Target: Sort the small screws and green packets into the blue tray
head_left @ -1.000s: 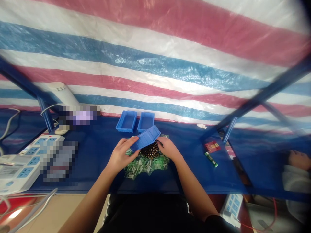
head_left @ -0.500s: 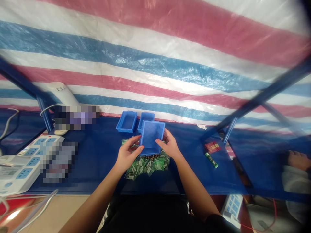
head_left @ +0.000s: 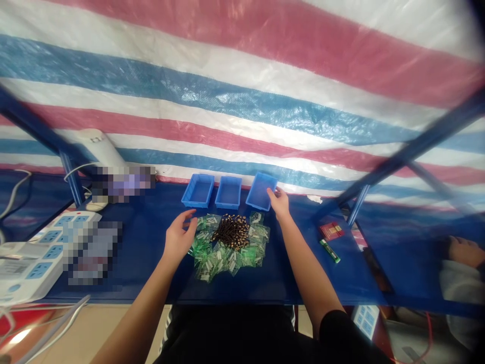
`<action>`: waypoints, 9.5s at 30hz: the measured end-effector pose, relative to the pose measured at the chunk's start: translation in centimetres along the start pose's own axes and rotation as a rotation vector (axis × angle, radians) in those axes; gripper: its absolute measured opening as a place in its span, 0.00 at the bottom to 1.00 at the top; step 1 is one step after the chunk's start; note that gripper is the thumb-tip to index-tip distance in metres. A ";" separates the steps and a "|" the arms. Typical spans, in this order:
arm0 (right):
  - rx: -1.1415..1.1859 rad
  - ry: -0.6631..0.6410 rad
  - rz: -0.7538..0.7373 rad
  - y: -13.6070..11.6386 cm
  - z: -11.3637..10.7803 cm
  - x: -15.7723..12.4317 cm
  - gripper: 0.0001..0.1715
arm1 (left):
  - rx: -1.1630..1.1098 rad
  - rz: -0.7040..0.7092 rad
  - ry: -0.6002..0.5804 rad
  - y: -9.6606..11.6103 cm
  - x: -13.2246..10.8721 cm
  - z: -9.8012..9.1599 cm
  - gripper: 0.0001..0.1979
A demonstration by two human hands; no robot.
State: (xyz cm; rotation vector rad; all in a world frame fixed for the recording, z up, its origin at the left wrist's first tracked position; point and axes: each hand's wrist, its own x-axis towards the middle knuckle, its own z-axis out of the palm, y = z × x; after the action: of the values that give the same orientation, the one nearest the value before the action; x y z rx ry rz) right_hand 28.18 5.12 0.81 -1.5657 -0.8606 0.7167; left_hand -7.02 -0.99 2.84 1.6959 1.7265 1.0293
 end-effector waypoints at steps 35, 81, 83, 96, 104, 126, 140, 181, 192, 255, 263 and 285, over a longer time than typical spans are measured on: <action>-0.803 -0.976 -0.534 -3.9 -2.7 -14.5 0.67 | 0.512 0.551 -0.589 0.4 -5.5 -0.1 0.59; -0.615 -0.688 -0.426 -2.1 -4.9 -12.9 0.31 | 0.320 0.406 -0.108 -1.2 -1.1 0.0 0.33; -0.746 -0.799 -0.348 -2.1 -5.8 -13.6 0.58 | 0.388 0.464 -0.254 -0.9 -1.9 -0.6 0.38; -0.906 -0.701 -0.591 0.7 1.1 -13.4 0.59 | 0.522 0.530 -0.230 0.7 -2.1 5.6 0.32; -0.768 -0.661 -0.574 -0.1 2.0 -12.4 0.49 | 0.355 0.521 -0.166 0.8 -1.6 5.5 0.24; -0.775 -0.780 -0.602 -4.3 2.8 -11.1 0.38 | 0.360 0.552 -0.118 0.5 -1.9 5.5 0.18; -0.033 -0.538 -0.442 -1.9 2.4 -11.8 0.42 | -0.123 0.398 -0.260 2.7 1.2 5.2 0.20; 0.273 -0.328 -0.248 -1.6 3.9 -12.4 0.17 | -0.381 0.383 -0.057 3.6 -0.8 7.1 0.13; 0.160 -0.275 -0.321 -1.2 4.2 -12.4 0.14 | -0.396 0.326 -0.023 3.9 -0.7 7.8 0.11; 0.311 -0.224 -0.036 -1.4 6.1 -11.3 0.16 | -0.640 0.134 -0.225 4.2 2.4 7.4 0.12; 0.397 -0.231 0.106 -1.4 6.1 -11.2 0.17 | -0.815 0.048 -0.267 4.3 2.7 7.5 0.12; 0.344 -0.229 -0.019 -2.0 6.1 -11.5 0.15 | -0.761 0.186 -0.236 4.0 3.1 7.4 0.08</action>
State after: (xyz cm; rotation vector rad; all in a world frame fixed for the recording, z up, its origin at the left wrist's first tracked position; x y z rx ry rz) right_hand 16.61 -1.15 1.65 -1.1822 -0.8647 0.9880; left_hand 1.00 3.05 2.17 1.4009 0.8637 1.2897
